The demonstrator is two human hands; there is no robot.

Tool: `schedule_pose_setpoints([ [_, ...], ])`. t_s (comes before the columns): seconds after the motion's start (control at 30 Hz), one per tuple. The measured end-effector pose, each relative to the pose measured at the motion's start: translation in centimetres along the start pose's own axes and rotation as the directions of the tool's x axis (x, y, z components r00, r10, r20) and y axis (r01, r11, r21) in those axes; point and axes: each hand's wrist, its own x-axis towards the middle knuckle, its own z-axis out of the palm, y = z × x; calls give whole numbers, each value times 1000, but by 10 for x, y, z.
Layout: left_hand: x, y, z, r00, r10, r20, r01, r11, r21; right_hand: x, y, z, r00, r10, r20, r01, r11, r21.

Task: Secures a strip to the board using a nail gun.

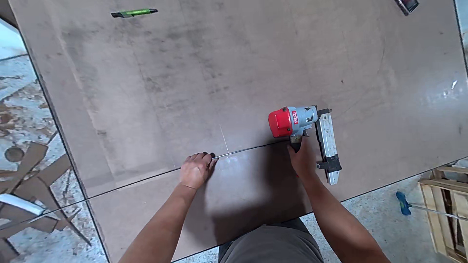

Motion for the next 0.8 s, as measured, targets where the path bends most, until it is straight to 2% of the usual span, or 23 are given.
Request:
schedule_pose_setpoints([
  [0.1,-1,-1,-1,1000,23,5,-23,1000,14,-10,15,8,1000,-19,-5,19,1000,-6],
  [0.17,2,-1,-2,999,43,5,-43,999,14,-18,30,2,996,-81,-24,81,996,27],
  [0.3,3,-6,-4,998,61,24,-61,998,10,-37,82,-35,951,-308,-16,308,951,-30],
  [0.4,5,-6,-3,997,71,23,-71,997,-2,-31,112,-63,910,-410,65,414,905,-99],
  [0.5,9,-3,-5,998,51,23,-51,999,-19,-16,131,-71,799,-594,91,598,772,-215],
  [0.63,11,0,-8,999,2,36,0,999,-33,-6,148,-57,640,-763,92,759,609,-231],
  [0.7,9,0,-5,1000,3,30,-2,999,-47,-3,158,-46,601,-793,98,789,569,-230],
  [0.8,10,-5,-6,999,53,9,-52,997,-55,13,169,-33,610,-779,146,785,570,-241],
])
